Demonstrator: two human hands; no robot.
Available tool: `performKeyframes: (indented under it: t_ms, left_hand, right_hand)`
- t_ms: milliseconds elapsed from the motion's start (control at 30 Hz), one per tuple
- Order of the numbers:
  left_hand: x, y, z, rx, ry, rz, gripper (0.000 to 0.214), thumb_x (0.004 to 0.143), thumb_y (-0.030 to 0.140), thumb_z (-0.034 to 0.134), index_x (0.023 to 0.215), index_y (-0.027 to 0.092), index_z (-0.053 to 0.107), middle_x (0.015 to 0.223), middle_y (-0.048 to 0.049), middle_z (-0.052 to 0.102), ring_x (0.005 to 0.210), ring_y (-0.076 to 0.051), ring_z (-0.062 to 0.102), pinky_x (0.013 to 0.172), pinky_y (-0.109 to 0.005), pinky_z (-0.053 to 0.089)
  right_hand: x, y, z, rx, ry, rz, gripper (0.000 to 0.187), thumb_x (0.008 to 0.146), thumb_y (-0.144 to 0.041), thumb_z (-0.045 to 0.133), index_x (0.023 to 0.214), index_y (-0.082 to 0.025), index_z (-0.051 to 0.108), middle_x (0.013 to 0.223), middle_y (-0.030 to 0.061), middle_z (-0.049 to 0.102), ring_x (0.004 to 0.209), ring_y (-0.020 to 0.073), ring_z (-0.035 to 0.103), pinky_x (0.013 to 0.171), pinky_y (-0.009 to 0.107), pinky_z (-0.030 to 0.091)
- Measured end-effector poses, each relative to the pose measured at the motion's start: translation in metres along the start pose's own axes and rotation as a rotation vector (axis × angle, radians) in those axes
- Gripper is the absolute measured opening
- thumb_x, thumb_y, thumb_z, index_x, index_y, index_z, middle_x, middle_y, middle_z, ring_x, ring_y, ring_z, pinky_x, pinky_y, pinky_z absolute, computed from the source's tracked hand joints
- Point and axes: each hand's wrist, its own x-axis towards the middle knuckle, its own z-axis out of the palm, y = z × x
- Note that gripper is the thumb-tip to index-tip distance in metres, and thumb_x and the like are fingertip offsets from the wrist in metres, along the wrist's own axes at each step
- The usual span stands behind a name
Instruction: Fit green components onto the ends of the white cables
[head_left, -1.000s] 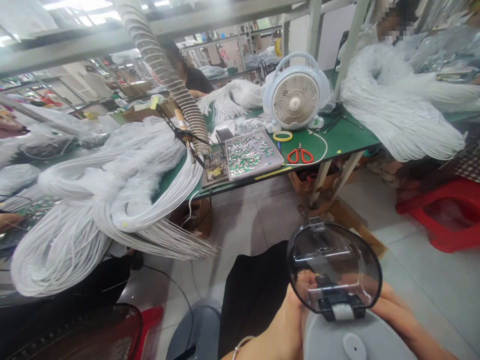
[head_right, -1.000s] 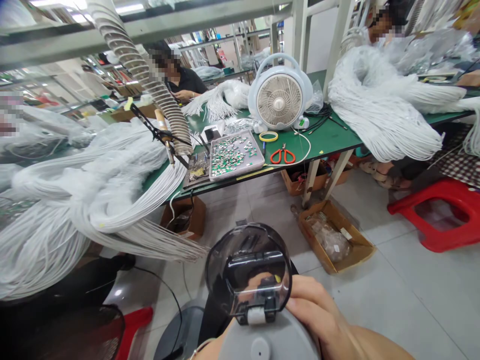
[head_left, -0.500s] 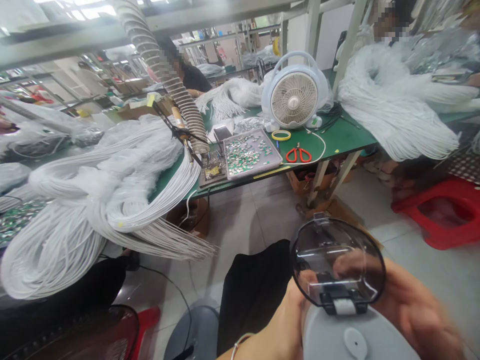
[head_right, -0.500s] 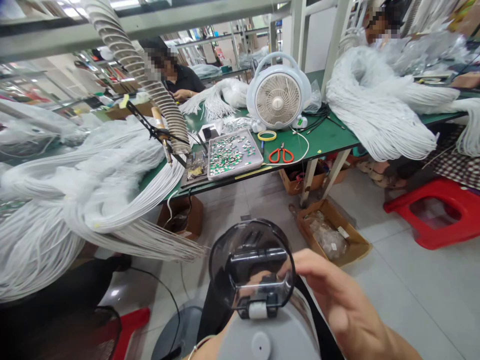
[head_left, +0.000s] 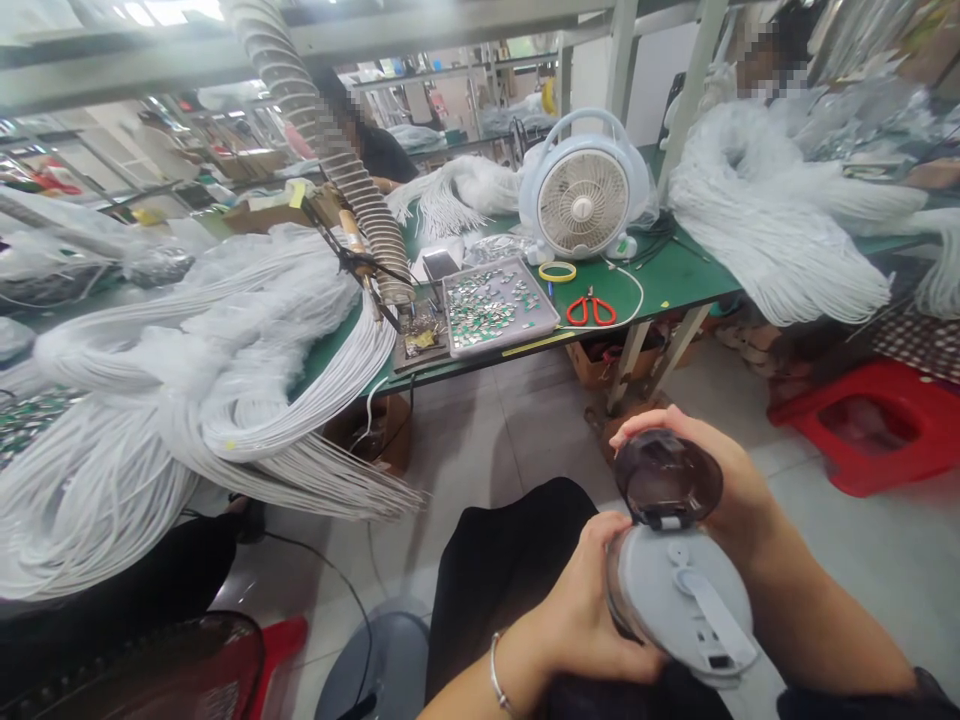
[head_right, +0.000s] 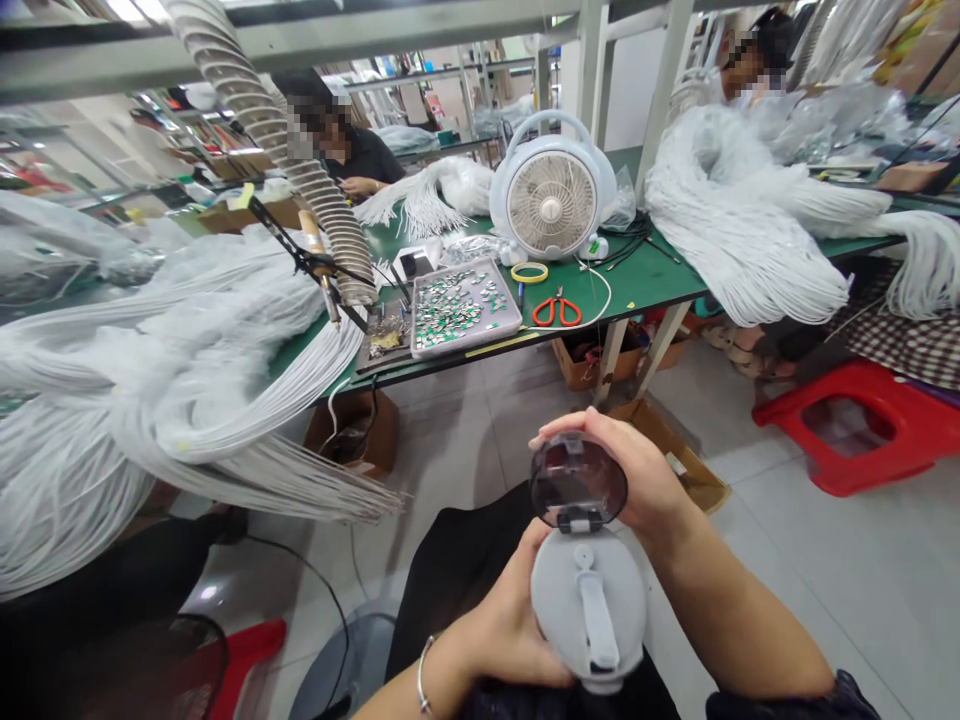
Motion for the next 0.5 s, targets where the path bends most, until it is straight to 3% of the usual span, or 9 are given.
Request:
performKeyframes:
  t_ms: [133, 233, 367, 500]
  left_hand:
    - [0.007, -0.004, -0.005, -0.079, 0.037, -0.064, 0.088, 0.053, 0.026, 0.077, 0.126, 0.019, 0.027, 0.122, -0.0127, 0.046, 0.115, -0.03, 0.047, 0.101, -0.048, 0.034]
    - [0.012, -0.007, -0.008, -0.161, 0.07, -0.053, 0.088, 0.055, 0.028, 0.076, 0.128, 0.018, 0.027, 0.13, -0.0146, 0.044, 0.121, -0.031, 0.043, 0.104, -0.049, 0.03]
    - [0.012, -0.016, -0.007, -0.21, 0.098, -0.041, 0.096, 0.055, 0.027, 0.077, 0.133, 0.018, 0.023, 0.136, -0.0164, 0.039, 0.125, -0.033, 0.04, 0.105, -0.051, 0.028]
    - [0.008, -0.019, 0.0, -0.216, 0.117, -0.094, 0.101, 0.052, 0.026, 0.078, 0.136, 0.019, 0.022, 0.136, -0.0165, 0.039, 0.125, -0.034, 0.039, 0.105, -0.051, 0.028]
  right_hand:
    - [-0.006, -0.006, -0.013, -0.44, -0.274, -0.35, 0.021, 0.087, -0.027, 0.051, 0.085, -0.021, 0.071, 0.083, 0.0052, 0.07, 0.078, 0.0163, 0.065, 0.07, 0.027, 0.053]
    - [-0.009, -0.007, -0.022, -0.716, -0.439, -0.473, 0.021, 0.089, -0.019, 0.048, 0.101, -0.021, 0.065, 0.095, 0.0073, 0.068, 0.089, 0.0169, 0.064, 0.078, 0.031, 0.053]
    - [-0.013, 0.0, -0.027, -0.912, -0.494, -0.625, 0.024, 0.09, -0.02, 0.046, 0.11, -0.019, 0.059, 0.105, 0.0109, 0.065, 0.101, 0.0189, 0.06, 0.087, 0.036, 0.05]
    - [-0.017, 0.004, -0.024, -1.046, -0.499, -0.729, 0.024, 0.091, -0.021, 0.045, 0.111, -0.018, 0.057, 0.104, 0.0134, 0.066, 0.101, 0.0204, 0.06, 0.086, 0.039, 0.051]
